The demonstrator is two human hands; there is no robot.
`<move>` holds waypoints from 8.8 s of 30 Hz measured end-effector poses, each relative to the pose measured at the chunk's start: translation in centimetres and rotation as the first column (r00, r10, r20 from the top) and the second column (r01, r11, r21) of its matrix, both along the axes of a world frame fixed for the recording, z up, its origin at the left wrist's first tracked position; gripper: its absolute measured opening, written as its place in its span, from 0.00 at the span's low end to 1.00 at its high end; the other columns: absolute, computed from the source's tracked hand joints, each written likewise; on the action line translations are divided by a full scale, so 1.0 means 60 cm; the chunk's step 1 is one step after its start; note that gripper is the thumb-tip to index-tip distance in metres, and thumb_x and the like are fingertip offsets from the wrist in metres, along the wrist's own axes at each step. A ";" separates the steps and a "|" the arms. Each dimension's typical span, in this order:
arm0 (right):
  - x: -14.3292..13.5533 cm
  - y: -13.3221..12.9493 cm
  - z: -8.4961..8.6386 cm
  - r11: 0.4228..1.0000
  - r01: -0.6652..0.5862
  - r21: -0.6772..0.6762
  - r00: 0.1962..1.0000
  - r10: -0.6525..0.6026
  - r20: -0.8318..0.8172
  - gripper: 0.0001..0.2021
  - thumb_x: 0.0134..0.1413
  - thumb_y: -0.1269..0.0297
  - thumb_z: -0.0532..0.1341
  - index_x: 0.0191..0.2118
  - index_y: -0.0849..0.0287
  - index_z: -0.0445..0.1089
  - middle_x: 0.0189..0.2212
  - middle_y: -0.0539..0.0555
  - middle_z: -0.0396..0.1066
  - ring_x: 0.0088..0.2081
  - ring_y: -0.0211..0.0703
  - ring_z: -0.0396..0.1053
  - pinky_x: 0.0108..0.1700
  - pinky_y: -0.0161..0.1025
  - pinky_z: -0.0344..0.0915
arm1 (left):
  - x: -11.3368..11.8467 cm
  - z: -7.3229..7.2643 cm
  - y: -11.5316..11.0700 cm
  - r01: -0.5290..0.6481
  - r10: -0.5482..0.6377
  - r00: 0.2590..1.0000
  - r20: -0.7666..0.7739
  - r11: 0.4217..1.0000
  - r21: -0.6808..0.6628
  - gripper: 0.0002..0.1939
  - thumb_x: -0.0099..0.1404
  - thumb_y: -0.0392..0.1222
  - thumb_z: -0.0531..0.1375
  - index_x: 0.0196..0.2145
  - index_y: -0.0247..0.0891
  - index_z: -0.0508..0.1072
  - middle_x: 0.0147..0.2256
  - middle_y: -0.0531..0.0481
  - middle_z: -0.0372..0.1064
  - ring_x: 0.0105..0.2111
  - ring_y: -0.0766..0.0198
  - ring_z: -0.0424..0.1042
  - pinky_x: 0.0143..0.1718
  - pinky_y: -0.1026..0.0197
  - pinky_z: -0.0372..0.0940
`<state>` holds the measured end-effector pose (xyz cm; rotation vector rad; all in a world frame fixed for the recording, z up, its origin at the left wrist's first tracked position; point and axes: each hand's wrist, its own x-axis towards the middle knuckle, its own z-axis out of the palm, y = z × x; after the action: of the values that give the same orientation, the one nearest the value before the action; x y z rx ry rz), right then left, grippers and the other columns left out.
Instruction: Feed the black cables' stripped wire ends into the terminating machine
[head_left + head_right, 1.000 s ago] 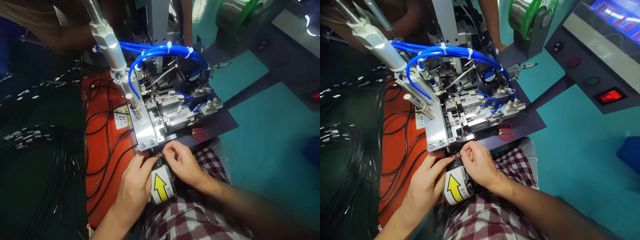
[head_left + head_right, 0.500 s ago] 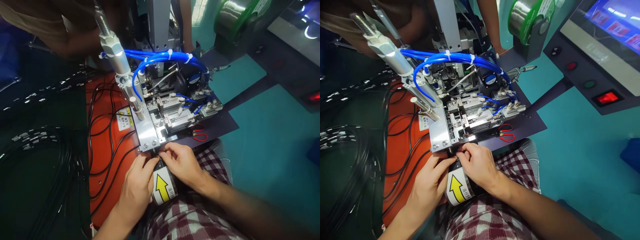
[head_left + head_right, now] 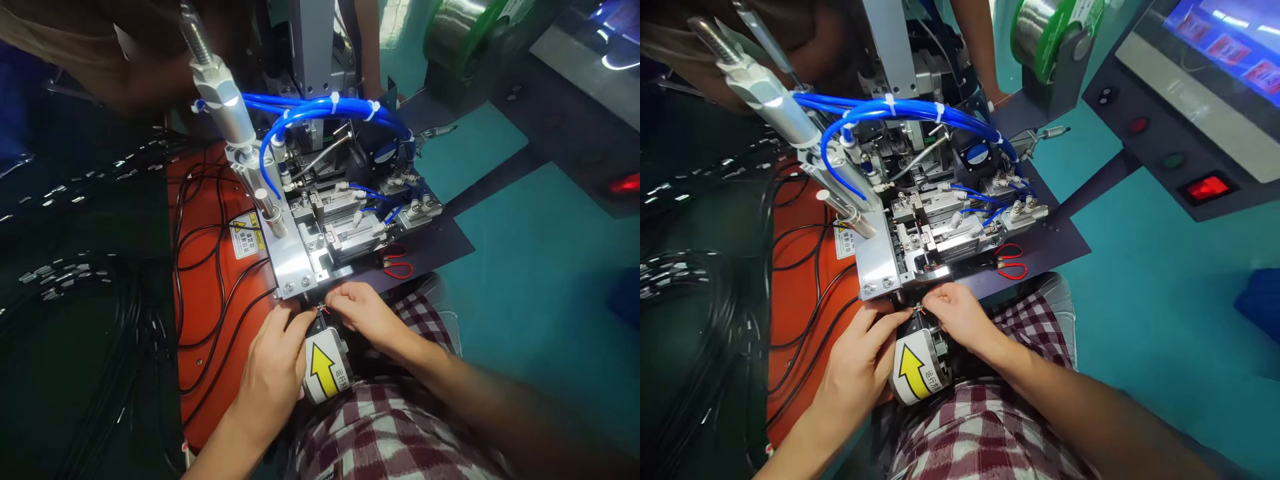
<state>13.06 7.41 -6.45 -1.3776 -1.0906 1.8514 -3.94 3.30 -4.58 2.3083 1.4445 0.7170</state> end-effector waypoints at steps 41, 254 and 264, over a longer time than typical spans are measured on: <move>-0.006 -0.007 -0.017 0.998 0.027 -0.060 0.981 -0.038 -0.191 0.14 0.51 0.56 0.60 0.23 0.60 0.63 0.13 0.44 0.61 0.18 0.32 0.56 0.26 0.33 0.54 | 0.031 0.023 -0.039 -0.039 0.060 0.903 -0.426 0.998 0.058 0.24 0.61 0.25 0.48 0.55 0.24 0.63 0.44 0.34 0.61 0.43 0.50 0.65 0.36 0.53 0.71; 0.018 -0.135 0.100 0.850 -0.365 0.380 0.913 0.407 -0.035 0.07 0.60 0.63 0.56 0.37 0.58 0.69 0.26 0.50 0.68 0.30 0.39 0.66 0.35 0.36 0.61 | -0.179 0.008 -0.032 -0.574 0.585 0.805 -0.097 0.810 0.122 0.09 0.67 0.42 0.50 0.33 0.38 0.67 0.34 0.47 0.67 0.31 0.62 0.71 0.35 0.59 0.68; 0.006 -0.133 0.088 0.961 -0.201 0.192 0.937 0.245 -0.250 0.07 0.54 0.63 0.61 0.31 0.59 0.65 0.24 0.47 0.65 0.25 0.34 0.63 0.29 0.33 0.60 | -0.083 0.079 -0.131 -0.079 0.120 0.948 -0.294 0.986 0.147 0.17 0.65 0.40 0.55 0.52 0.40 0.65 0.44 0.43 0.70 0.45 0.55 0.68 0.51 0.49 0.59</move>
<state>13.45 -0.55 -1.14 -0.9038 -1.2633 1.9890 -8.95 -4.56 0.16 2.5514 1.7028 0.5163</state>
